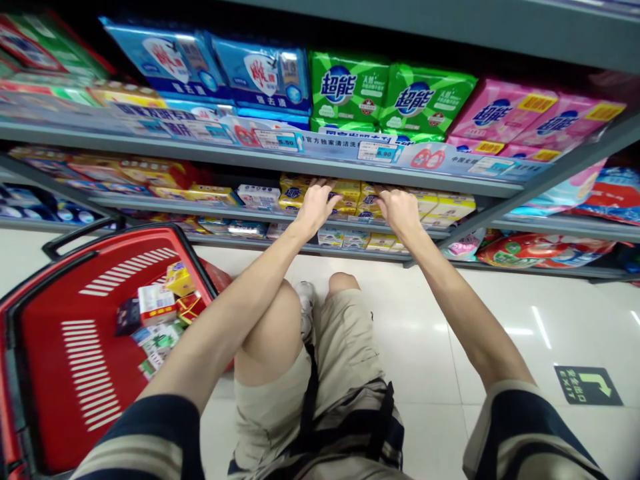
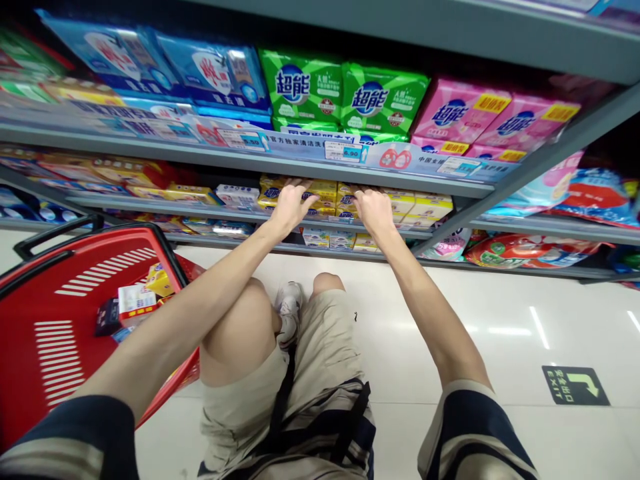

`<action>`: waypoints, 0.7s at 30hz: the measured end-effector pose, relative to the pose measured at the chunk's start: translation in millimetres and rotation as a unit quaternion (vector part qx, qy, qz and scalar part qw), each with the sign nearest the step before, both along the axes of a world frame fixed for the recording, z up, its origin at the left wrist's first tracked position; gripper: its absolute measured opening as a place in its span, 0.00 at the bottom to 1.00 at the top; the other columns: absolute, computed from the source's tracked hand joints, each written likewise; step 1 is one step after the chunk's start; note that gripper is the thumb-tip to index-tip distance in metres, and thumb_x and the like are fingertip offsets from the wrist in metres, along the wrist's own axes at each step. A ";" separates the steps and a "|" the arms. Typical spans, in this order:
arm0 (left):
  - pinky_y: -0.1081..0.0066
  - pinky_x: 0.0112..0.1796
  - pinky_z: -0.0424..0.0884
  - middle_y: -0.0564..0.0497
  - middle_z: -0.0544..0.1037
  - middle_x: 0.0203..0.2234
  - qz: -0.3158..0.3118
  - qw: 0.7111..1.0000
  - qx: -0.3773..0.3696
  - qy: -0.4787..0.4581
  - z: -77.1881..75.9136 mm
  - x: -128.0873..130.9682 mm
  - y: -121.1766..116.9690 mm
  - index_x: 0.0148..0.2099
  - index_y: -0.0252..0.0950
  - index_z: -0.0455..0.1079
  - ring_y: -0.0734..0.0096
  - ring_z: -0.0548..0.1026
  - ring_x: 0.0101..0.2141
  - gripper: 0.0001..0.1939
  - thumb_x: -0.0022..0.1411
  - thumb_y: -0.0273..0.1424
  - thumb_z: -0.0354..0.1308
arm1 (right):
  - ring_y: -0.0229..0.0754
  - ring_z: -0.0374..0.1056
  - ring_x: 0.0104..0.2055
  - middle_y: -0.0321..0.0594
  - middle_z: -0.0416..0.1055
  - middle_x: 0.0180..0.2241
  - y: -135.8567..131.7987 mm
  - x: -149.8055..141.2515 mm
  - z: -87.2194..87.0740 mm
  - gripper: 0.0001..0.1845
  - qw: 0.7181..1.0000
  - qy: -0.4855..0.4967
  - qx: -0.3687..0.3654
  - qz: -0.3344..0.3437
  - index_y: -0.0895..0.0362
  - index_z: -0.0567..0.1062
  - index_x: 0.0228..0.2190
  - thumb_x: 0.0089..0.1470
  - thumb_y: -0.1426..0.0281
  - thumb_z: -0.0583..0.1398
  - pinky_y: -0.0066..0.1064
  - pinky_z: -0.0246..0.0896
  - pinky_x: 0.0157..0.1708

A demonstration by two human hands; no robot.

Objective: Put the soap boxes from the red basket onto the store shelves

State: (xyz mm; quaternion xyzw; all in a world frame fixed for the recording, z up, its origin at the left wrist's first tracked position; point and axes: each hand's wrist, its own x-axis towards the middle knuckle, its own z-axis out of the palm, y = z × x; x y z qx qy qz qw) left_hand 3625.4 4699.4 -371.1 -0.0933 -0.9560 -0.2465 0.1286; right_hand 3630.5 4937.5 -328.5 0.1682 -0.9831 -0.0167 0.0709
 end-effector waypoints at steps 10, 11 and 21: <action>0.56 0.64 0.65 0.33 0.75 0.59 0.108 0.993 0.052 -0.012 29.7 29.3 -27.2 0.63 0.29 0.64 0.54 0.71 0.61 0.22 0.73 0.37 0.55 | 0.47 0.52 0.73 0.59 0.60 0.70 -2.3 74.1 -27.8 0.33 0.983 0.059 -0.175 -0.017 0.67 0.63 0.67 0.75 0.60 0.38 0.40 0.48 0.71; 0.56 0.65 0.65 0.34 0.74 0.60 0.116 0.991 0.060 -0.016 33.8 38.6 -35.0 0.64 0.30 0.64 0.55 0.70 0.62 0.23 0.73 0.37 0.54 | 0.44 0.53 0.74 0.56 0.62 0.70 -5.5 88.8 -39.4 0.32 0.982 0.042 -0.186 -0.010 0.65 0.65 0.66 0.75 0.61 0.38 0.39 0.49 0.72; 0.63 0.52 0.79 0.70 0.85 0.50 0.321 0.900 -0.027 -0.295 14.7 319.1 -221.7 0.61 0.63 0.71 0.62 0.82 0.54 0.24 0.66 0.46 0.46 | 0.50 0.74 0.62 0.35 0.80 0.55 -31.7 223.2 -155.0 0.30 0.936 -0.186 -0.295 0.045 0.28 0.76 0.57 0.67 0.62 0.41 0.52 0.72 0.61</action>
